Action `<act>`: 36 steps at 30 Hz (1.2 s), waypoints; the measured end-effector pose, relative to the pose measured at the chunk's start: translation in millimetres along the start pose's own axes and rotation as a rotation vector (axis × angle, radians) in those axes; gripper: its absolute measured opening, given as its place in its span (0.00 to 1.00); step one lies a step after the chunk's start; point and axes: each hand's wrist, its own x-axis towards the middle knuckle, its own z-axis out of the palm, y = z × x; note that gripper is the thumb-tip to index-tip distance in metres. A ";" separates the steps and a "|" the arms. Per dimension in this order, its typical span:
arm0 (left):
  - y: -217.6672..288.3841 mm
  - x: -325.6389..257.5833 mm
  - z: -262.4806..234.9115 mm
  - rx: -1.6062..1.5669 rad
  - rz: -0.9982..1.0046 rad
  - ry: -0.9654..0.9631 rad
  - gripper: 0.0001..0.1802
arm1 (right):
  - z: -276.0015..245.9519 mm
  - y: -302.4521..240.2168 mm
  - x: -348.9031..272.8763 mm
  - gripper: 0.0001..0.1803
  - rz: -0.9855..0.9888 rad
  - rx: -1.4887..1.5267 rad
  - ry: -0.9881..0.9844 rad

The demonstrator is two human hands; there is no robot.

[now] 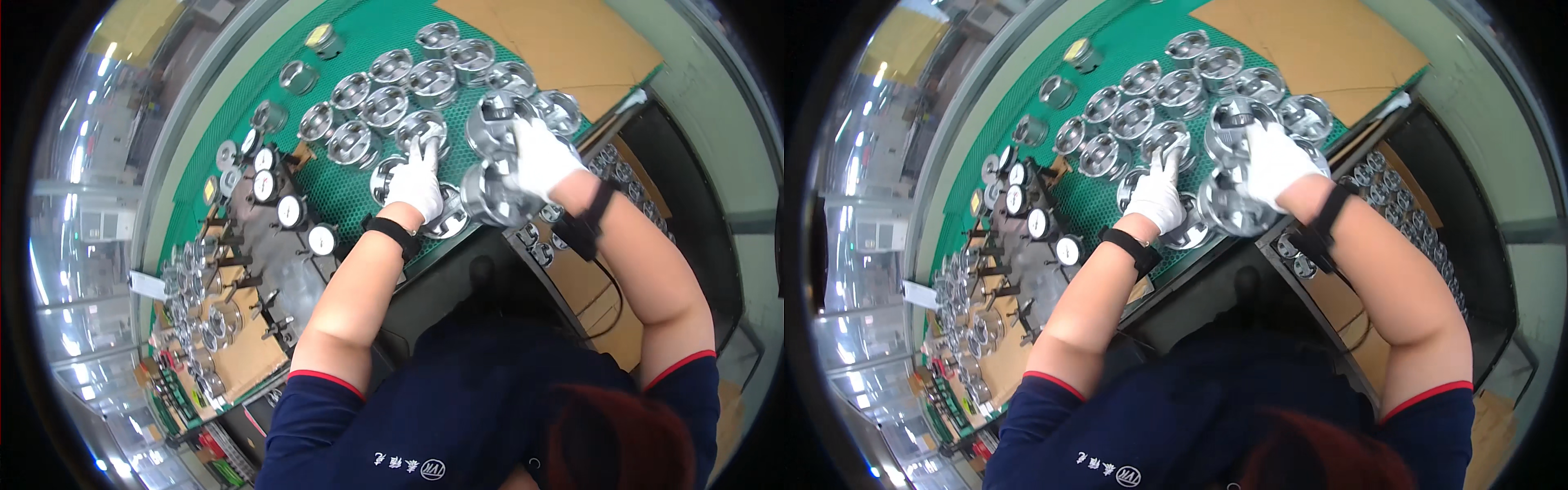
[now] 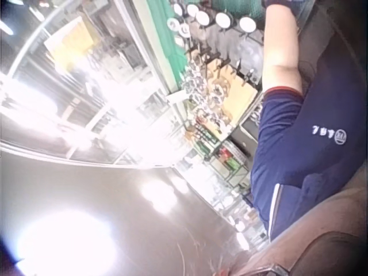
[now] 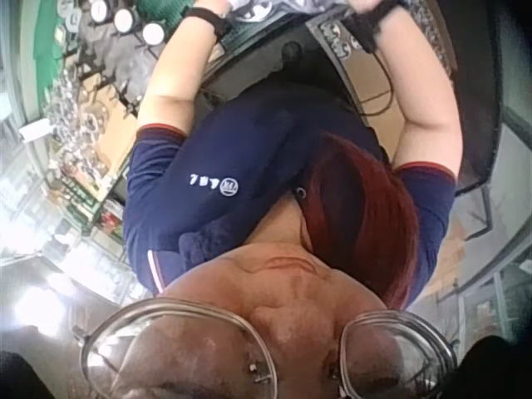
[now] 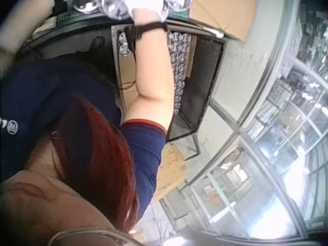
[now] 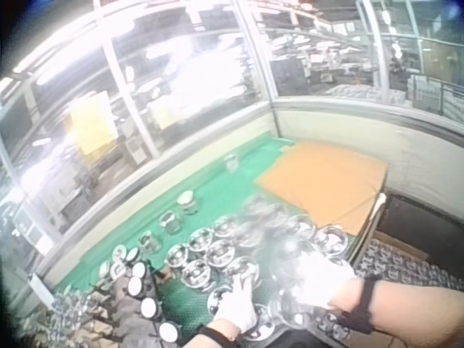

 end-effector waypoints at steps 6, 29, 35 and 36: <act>39.3 50.5 -9.8 -0.133 -0.337 -0.193 0.58 | -20.9 85.5 -160.7 0.35 0.081 0.127 0.230; 479.7 -71.8 84.2 -0.006 0.561 -0.471 0.31 | 147.4 481.4 -675.8 0.39 1.236 0.178 -0.009; 595.0 -27.8 278.5 0.349 0.785 -0.441 0.33 | 211.8 542.9 -633.0 0.41 1.188 0.264 0.021; 604.8 -16.1 315.2 0.390 0.789 -0.494 0.32 | 221.6 552.8 -612.6 0.40 1.202 0.305 -0.020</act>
